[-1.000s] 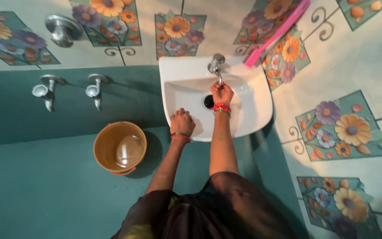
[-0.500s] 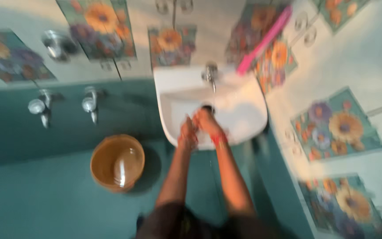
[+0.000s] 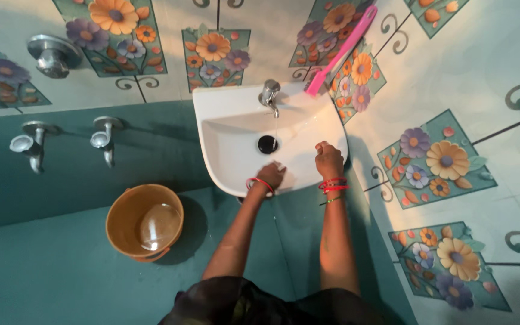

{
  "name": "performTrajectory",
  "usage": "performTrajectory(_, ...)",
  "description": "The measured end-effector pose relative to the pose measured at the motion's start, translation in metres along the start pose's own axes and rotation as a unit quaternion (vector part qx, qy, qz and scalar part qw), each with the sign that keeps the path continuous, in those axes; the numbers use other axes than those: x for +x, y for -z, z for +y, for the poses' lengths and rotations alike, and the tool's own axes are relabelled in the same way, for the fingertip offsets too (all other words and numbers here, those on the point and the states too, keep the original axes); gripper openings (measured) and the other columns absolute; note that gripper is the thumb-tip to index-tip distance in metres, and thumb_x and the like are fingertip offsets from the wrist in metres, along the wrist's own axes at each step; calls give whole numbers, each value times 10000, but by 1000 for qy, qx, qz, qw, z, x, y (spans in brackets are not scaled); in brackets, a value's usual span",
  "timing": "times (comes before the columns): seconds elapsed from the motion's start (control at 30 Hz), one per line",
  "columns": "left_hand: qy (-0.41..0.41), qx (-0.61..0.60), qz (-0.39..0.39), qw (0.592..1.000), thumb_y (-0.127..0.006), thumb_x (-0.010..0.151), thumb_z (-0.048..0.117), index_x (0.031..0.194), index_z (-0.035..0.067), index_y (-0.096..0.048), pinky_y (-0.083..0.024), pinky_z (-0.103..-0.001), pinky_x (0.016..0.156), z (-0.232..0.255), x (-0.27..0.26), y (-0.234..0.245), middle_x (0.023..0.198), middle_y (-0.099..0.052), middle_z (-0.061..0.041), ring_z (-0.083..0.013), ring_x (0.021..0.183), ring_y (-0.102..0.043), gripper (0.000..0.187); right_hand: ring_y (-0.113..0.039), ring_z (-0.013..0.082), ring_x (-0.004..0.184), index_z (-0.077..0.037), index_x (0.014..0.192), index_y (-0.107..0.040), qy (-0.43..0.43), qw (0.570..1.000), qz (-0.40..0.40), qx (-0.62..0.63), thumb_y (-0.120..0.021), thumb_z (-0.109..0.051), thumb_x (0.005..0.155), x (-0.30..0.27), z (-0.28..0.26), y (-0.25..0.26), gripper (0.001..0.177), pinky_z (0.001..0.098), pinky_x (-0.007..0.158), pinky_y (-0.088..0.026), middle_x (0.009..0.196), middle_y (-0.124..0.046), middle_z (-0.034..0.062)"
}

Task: The person scrubs a white bathroom sink with a pink brush, rinses the sink and brush under running water, and wipes the sink surface with their hands. The person also rinses their hands and briefly touches the wall tiles.

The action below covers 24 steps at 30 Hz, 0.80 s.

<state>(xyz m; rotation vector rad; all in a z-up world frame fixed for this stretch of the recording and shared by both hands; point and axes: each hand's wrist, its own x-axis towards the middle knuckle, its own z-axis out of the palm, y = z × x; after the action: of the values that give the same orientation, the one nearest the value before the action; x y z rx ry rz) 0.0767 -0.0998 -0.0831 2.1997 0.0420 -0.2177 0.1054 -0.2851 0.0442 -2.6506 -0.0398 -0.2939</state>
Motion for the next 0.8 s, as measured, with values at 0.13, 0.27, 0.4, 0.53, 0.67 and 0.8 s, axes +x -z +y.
performTrajectory(0.13,0,146,98,984,-550,994,366,1259,62,-656,-385,-521,1112,-23,-30,45,1451,-554,-161,-350,1359,-488,417,-710,387,910,-106,984,-737,41,997,-8,65,-560,-112,927,3,9,-25,186,475,808,-558,919,-755,173)
performTrajectory(0.27,14,180,156,971,-568,974,340,1204,67,-678,-330,-570,1128,-21,-64,77,1466,-535,-133,-350,1388,-432,374,-758,244,781,-61,1009,-724,-20,966,-63,251,-542,-171,990,10,1,-69,213,353,705,-587,866,-753,110)
performTrajectory(0.4,-7,221,152,963,-570,977,340,1170,89,-695,-377,-535,1115,-9,-95,86,1364,-614,-103,-293,1307,-520,340,-657,179,754,-15,1058,-689,-150,843,-115,504,-597,-215,992,27,-20,-119,230,319,692,-582,882,-681,66)
performTrajectory(0.53,11,189,153,970,-602,966,390,1095,69,-718,-452,-450,1042,14,-119,103,1224,-663,-99,-286,1207,-574,365,-647,203,775,25,1055,-644,-240,653,-114,710,-622,-143,1002,44,-43,-146,177,323,741,-588,884,-642,87)
performTrajectory(0.67,0,196,171,966,-635,926,397,1012,58,-745,-463,-451,996,21,-118,109,1176,-665,-121,-307,1170,-577,367,-620,252,748,22,963,-616,-289,495,-103,813,-600,-82,989,61,-62,-155,109,344,714,-560,838,-620,108)
performTrajectory(0.8,3,189,180,965,-649,915,379,1000,44,-745,-477,-452,996,16,-115,105,1173,-662,-125,-312,1153,-585,358,-597,262,761,20,912,-569,-277,407,-96,865,-564,-52,985,71,-70,-160,102,354,736,-542,832,-598,125)
